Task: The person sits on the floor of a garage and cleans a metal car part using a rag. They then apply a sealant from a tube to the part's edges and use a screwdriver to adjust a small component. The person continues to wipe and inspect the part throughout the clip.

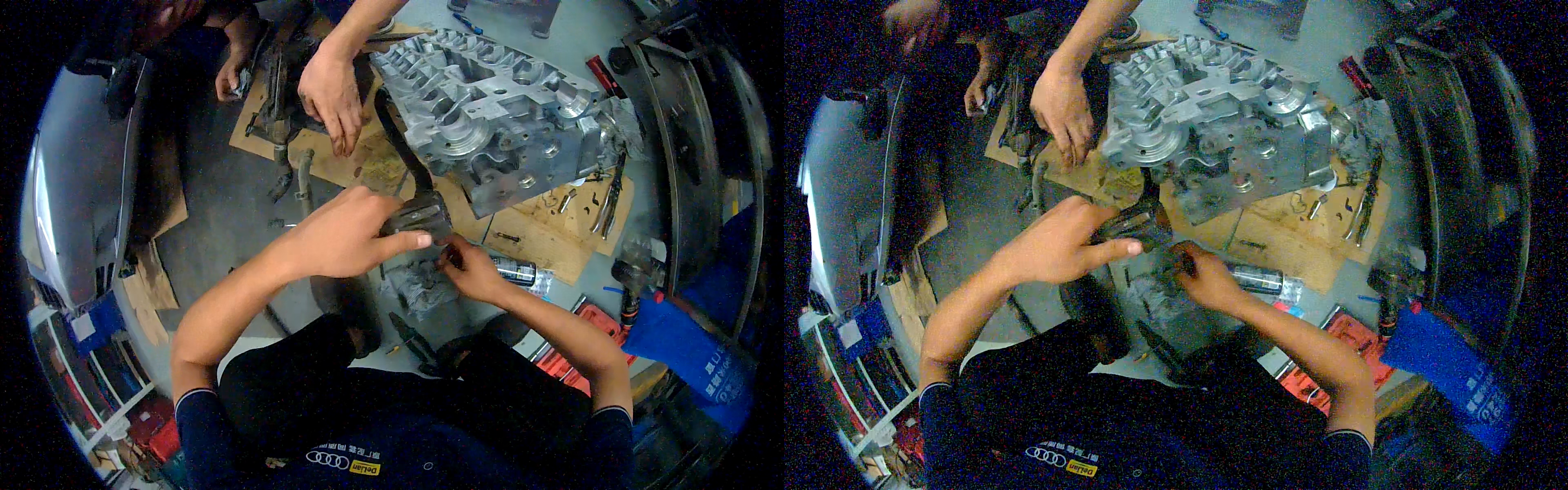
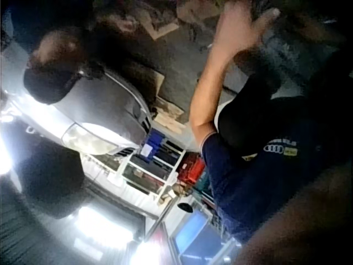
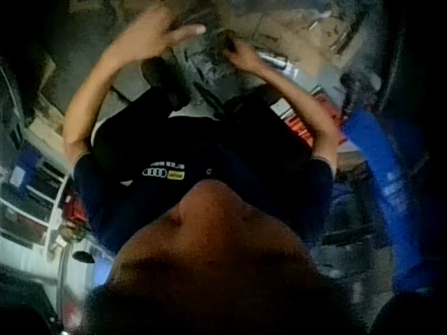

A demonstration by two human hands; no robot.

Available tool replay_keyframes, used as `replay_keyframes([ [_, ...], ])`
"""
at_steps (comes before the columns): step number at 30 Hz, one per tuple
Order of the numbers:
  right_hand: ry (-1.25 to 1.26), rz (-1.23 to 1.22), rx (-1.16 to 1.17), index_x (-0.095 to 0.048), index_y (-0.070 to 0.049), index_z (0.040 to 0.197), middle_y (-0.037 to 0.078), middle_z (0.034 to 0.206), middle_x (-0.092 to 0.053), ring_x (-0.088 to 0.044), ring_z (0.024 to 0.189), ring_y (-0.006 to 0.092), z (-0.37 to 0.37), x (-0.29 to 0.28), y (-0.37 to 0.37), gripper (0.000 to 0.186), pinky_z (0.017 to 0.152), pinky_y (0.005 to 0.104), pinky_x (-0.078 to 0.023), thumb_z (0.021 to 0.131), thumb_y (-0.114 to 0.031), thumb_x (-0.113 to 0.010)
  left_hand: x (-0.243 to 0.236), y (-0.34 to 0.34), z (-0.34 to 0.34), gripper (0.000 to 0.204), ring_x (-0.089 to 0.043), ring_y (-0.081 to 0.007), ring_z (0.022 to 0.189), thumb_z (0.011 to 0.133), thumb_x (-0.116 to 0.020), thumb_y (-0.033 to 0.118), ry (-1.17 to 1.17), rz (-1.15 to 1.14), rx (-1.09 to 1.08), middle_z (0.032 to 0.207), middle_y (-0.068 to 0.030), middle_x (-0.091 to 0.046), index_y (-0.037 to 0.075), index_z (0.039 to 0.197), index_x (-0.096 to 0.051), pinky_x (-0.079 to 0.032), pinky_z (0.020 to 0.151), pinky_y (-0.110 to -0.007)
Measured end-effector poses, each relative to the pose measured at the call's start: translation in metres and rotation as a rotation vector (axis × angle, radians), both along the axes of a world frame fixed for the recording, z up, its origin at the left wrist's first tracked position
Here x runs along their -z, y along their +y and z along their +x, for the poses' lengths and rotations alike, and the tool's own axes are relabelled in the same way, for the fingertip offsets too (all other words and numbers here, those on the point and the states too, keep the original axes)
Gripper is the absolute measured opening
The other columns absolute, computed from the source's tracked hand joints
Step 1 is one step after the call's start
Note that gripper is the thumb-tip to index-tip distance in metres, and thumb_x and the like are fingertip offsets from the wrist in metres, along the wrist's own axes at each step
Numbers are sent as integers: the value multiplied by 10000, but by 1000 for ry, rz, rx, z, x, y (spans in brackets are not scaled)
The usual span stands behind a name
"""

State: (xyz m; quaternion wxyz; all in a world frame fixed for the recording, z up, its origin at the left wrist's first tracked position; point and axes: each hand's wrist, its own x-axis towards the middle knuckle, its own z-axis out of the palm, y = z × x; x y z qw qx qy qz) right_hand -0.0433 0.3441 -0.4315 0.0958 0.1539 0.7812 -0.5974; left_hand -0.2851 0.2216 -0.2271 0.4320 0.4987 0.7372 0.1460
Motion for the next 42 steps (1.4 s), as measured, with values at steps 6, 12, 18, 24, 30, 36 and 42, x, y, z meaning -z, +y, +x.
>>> replay_keyframes([
  [6,-29,40,-35,-551,-34,1199,110,911,-685,-664,756,225,1,4,1,273,696,362,-526,945,-89,-633,18,-2,-2,578,-650,-472,855,978,-638,504,44,62,40,808,-283,-650,-74,989,-638,-518,801,-520],
  [12,-18,32,-3,-556,-39,1175,126,932,-684,-667,760,248,1,0,0,256,696,384,-527,945,-108,-645,7,-10,-4,566,-644,-491,779,976,-639,504,8,17,30,764,-289,-635,-62,953,-635,-509,714,-548],
  [18,-46,60,-39,-547,-24,1242,138,931,-689,-667,756,267,-4,0,0,332,692,385,-526,944,-119,-657,7,-30,-2,578,-657,-499,820,958,-676,479,-31,57,-64,759,-325,-629,-88,863,-625,-524,732,-532],
  [24,2,71,-44,-532,-25,1275,123,933,-693,-660,750,230,-7,8,-5,358,687,366,-524,951,-121,-652,15,-50,-4,582,-649,-492,778,958,-677,495,-24,72,-65,722,-312,-609,-74,851,-610,-504,691,-537],
  [30,-23,41,-47,-541,-42,1281,97,953,-692,-644,751,172,-5,11,-2,350,683,334,-518,956,-111,-652,9,-87,-5,487,-613,-450,764,901,-751,454,-46,-12,-190,776,-245,-599,-10,972,-624,-474,652,-470],
  [36,-34,21,-54,-552,-55,1287,101,952,-682,-646,757,172,-4,12,-4,352,692,328,-524,954,-105,-654,42,-148,19,473,-588,-257,651,822,-859,357,-120,60,-568,714,-136,-571,4,944,-570,-453,621,-405],
  [42,-84,65,-67,-564,-67,1293,113,951,-680,-658,782,187,-4,25,-7,363,718,338,-536,943,-92,-654,66,-185,30,614,-590,-141,1139,858,-835,119,-367,-40,-803,1251,-67,-650,31,1394,-550,-493,976,-347],
])
